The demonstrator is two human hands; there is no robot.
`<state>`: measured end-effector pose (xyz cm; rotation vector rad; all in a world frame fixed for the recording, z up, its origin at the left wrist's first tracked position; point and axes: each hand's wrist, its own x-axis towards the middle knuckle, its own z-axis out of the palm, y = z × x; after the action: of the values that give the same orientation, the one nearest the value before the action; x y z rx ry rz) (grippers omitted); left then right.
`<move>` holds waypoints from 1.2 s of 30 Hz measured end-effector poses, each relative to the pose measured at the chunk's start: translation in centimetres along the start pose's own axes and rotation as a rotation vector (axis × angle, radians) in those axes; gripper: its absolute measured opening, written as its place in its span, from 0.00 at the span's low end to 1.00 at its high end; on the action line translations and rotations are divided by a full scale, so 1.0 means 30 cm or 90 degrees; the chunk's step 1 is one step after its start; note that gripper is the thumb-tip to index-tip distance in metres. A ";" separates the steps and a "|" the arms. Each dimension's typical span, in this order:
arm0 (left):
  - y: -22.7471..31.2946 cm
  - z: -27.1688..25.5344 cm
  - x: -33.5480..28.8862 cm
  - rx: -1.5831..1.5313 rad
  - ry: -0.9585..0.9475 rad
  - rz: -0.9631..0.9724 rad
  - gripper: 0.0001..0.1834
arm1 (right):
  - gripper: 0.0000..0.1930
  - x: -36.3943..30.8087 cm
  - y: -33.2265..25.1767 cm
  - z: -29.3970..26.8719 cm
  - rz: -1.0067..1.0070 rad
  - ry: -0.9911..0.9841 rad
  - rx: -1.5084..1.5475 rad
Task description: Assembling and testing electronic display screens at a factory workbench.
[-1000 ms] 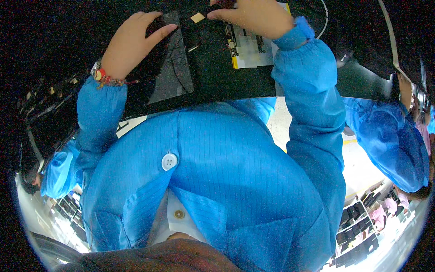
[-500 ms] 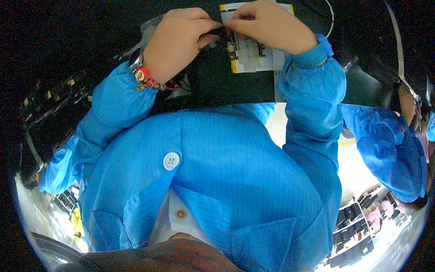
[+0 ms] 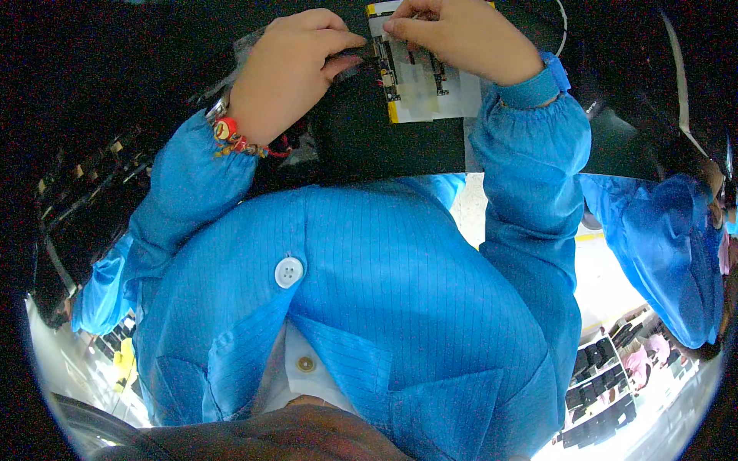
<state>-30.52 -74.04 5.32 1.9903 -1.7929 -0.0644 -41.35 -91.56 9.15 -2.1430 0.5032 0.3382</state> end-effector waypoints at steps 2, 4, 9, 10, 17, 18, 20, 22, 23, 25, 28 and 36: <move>-0.002 0.003 0.005 0.004 -0.008 0.000 0.10 | 0.12 0.003 0.003 -0.001 0.005 0.003 -0.003; -0.001 0.003 0.007 0.001 -0.020 -0.004 0.10 | 0.12 0.004 0.005 -0.001 0.010 -0.001 0.012; 0.002 0.003 0.002 -0.002 -0.015 -0.003 0.09 | 0.12 0.000 -0.019 -0.002 0.054 -0.010 0.015; 0.003 0.004 0.003 -0.004 -0.013 -0.002 0.09 | 0.12 -0.001 -0.016 -0.001 0.051 -0.008 0.016; 0.060 -0.065 0.037 -0.021 -0.152 -0.082 0.10 | 0.12 -0.004 -0.009 -0.002 0.037 -0.007 0.023; 0.066 -0.072 0.038 -0.038 -0.142 -0.092 0.09 | 0.11 -0.003 -0.011 -0.001 0.035 -0.008 0.029; 0.071 -0.075 0.044 -0.058 -0.131 -0.099 0.08 | 0.11 -0.006 -0.006 -0.001 0.036 -0.005 0.034; 0.073 -0.076 0.047 -0.059 -0.135 -0.104 0.09 | 0.09 -0.004 0.005 0.003 -0.001 -0.004 0.033; 0.072 -0.076 0.046 -0.058 -0.135 -0.105 0.09 | 0.09 0.000 0.009 0.009 -0.003 -0.005 0.032; 0.070 -0.074 0.045 -0.053 -0.136 -0.107 0.08 | 0.09 0.003 0.013 0.018 0.003 0.002 0.072; 0.066 -0.076 0.045 -0.049 -0.135 -0.086 0.07 | 0.08 0.005 0.008 0.027 0.008 0.018 0.046; 0.072 -0.066 0.046 -0.041 -0.133 -0.084 0.06 | 0.09 0.010 0.020 0.039 0.008 0.029 0.033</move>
<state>-31.69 -74.87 8.23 2.1191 -1.7552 -0.3786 -41.44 -90.97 7.93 -2.1014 0.5452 0.2811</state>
